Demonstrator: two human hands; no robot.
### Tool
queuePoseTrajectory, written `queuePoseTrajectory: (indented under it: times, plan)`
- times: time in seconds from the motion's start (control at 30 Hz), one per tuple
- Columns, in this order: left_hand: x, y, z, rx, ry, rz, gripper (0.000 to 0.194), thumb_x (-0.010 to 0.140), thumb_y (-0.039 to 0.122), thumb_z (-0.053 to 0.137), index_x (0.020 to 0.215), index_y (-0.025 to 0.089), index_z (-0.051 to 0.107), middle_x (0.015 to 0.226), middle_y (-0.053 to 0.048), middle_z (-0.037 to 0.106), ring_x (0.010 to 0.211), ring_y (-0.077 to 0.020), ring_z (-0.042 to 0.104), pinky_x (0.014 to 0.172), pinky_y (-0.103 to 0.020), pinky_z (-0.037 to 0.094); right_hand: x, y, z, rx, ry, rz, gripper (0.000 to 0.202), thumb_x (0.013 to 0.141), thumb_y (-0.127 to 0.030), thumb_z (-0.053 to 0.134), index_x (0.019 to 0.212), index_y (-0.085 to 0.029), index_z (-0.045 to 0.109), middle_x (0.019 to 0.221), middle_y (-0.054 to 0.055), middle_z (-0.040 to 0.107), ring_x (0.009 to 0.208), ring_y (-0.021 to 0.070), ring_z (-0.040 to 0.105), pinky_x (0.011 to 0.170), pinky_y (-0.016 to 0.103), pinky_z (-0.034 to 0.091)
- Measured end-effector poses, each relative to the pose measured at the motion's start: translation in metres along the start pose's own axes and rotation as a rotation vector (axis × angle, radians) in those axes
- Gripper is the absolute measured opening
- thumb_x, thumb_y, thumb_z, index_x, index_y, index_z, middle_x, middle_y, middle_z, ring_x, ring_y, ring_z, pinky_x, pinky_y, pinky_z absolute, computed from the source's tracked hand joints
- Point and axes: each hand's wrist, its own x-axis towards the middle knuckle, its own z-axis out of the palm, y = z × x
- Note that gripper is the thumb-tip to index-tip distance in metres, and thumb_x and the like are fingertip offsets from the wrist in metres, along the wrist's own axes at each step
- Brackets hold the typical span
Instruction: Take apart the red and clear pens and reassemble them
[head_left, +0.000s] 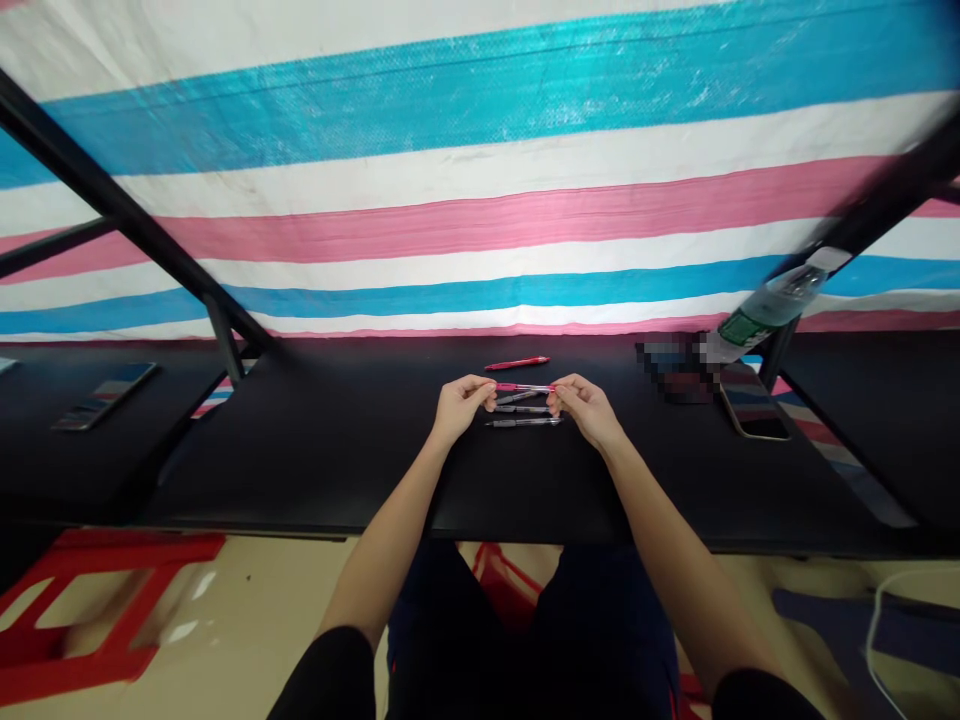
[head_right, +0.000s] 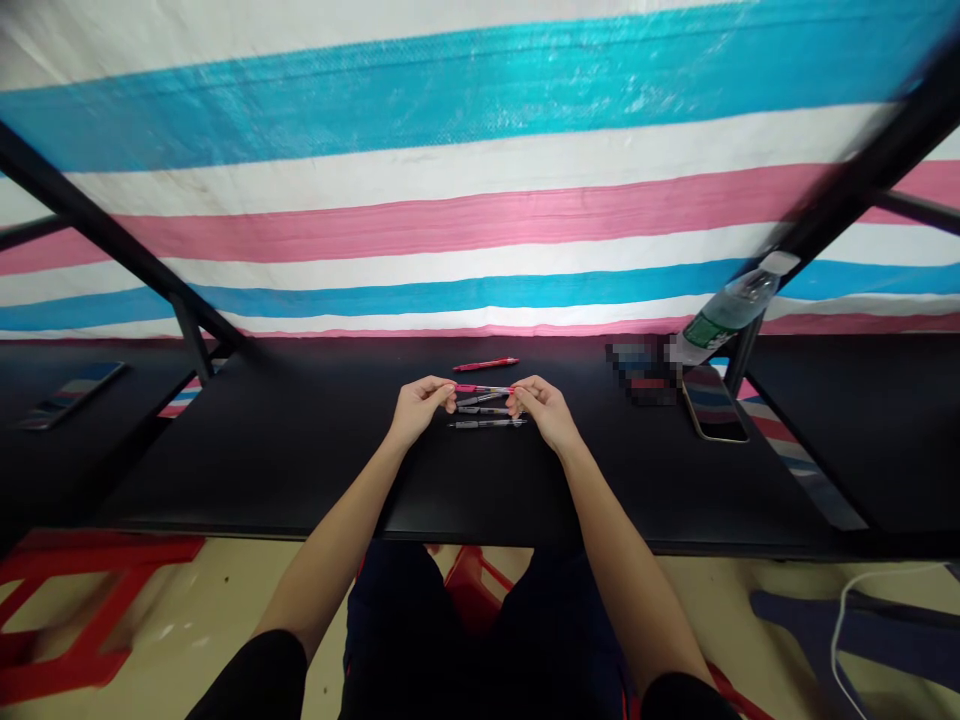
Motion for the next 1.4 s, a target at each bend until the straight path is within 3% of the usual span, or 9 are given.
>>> queuePoseTrajectory:
  times: [0.17,0.43,0.6,0.83,1.0,1.1,1.2,1.3,1.4]
  plan:
    - [0.001,-0.002,-0.001,-0.016,0.006,0.005,0.028,0.074,0.04,0.073,0.082,0.013,0.069,0.063,-0.001,0.066,0.056,-0.0116,0.059,0.063,-0.028,0.052,-0.001,-0.001,0.0,0.031,-0.026,0.056,0.034,0.07,-0.047,0.078,0.086,-0.021,0.063,0.07,0.002,0.07,0.059,0.0149,0.065,0.058,0.029,0.054]
    - [0.0,-0.008,0.002,-0.034,-0.099,-0.003,0.032,0.071,0.035,0.076,0.094,0.014,0.069,0.072,-0.002,0.068,0.063,-0.0124,0.062,0.07,-0.03,0.052,-0.003,0.001,0.001,0.088,-0.054,0.125,0.041,0.071,-0.05,0.077,0.092,-0.016,0.072,0.077,0.008,0.075,0.068,0.0178,0.071,0.061,0.028,0.057]
    - [-0.001,-0.006,0.002,0.096,-0.11,0.035,0.028,0.077,0.039,0.07,0.09,0.014,0.066,0.067,-0.001,0.063,0.059,-0.0116,0.057,0.063,-0.027,0.049,-0.003,0.003,-0.001,0.1,-0.06,0.113,0.043,0.073,-0.054,0.074,0.093,-0.016,0.073,0.077,0.008,0.075,0.068,0.0187,0.071,0.06,0.029,0.057]
    - [-0.009,-0.004,0.001,0.439,-0.201,0.203,0.021,0.092,0.038,0.05,0.091,0.018,0.058,0.068,0.002,0.06,0.058,-0.01,0.053,0.061,-0.023,0.042,0.0,0.005,-0.002,0.06,-0.015,0.088,0.044,0.07,-0.057,0.075,0.085,-0.016,0.071,0.071,0.008,0.074,0.06,0.0181,0.07,0.057,0.029,0.058]
    - [-0.008,0.0,0.0,0.525,-0.171,0.274,0.038,0.096,0.037,0.041,0.066,0.018,0.052,0.056,0.003,0.05,0.052,-0.0097,0.047,0.058,-0.023,0.038,-0.003,0.001,0.002,0.039,-0.063,0.095,0.043,0.069,-0.056,0.076,0.086,-0.017,0.072,0.074,0.008,0.075,0.065,0.0187,0.071,0.063,0.031,0.059]
    - [-0.008,-0.001,0.001,0.484,-0.144,0.239,0.043,0.096,0.041,0.041,0.061,0.018,0.052,0.051,0.002,0.05,0.049,-0.0097,0.047,0.057,-0.023,0.039,-0.004,-0.001,0.001,0.027,-0.081,0.076,0.041,0.072,-0.055,0.074,0.088,-0.017,0.072,0.076,0.008,0.075,0.066,0.0184,0.071,0.066,0.032,0.059]
    - [-0.007,-0.003,0.002,0.336,-0.164,0.151,0.028,0.09,0.043,0.053,0.088,0.017,0.063,0.062,0.001,0.06,0.052,-0.0098,0.052,0.057,-0.023,0.043,-0.003,-0.001,-0.002,0.043,-0.05,0.06,0.04,0.072,-0.054,0.075,0.088,-0.018,0.073,0.076,0.007,0.074,0.065,0.0176,0.07,0.065,0.032,0.059]
    - [-0.006,-0.004,0.003,0.193,-0.182,0.1,0.036,0.083,0.041,0.064,0.109,0.018,0.06,0.074,-0.001,0.065,0.057,-0.0103,0.057,0.056,-0.022,0.045,-0.002,0.0,-0.003,0.064,-0.03,0.057,0.04,0.071,-0.054,0.076,0.087,-0.018,0.073,0.075,0.007,0.074,0.064,0.0175,0.07,0.064,0.031,0.058]
    - [-0.004,-0.004,0.002,0.192,-0.136,0.094,0.03,0.086,0.045,0.059,0.085,0.016,0.062,0.065,-0.001,0.061,0.054,-0.0094,0.055,0.053,-0.021,0.043,-0.002,0.001,0.0,0.063,-0.046,0.067,0.038,0.071,-0.052,0.076,0.088,-0.018,0.073,0.076,0.007,0.074,0.065,0.0172,0.07,0.064,0.031,0.058]
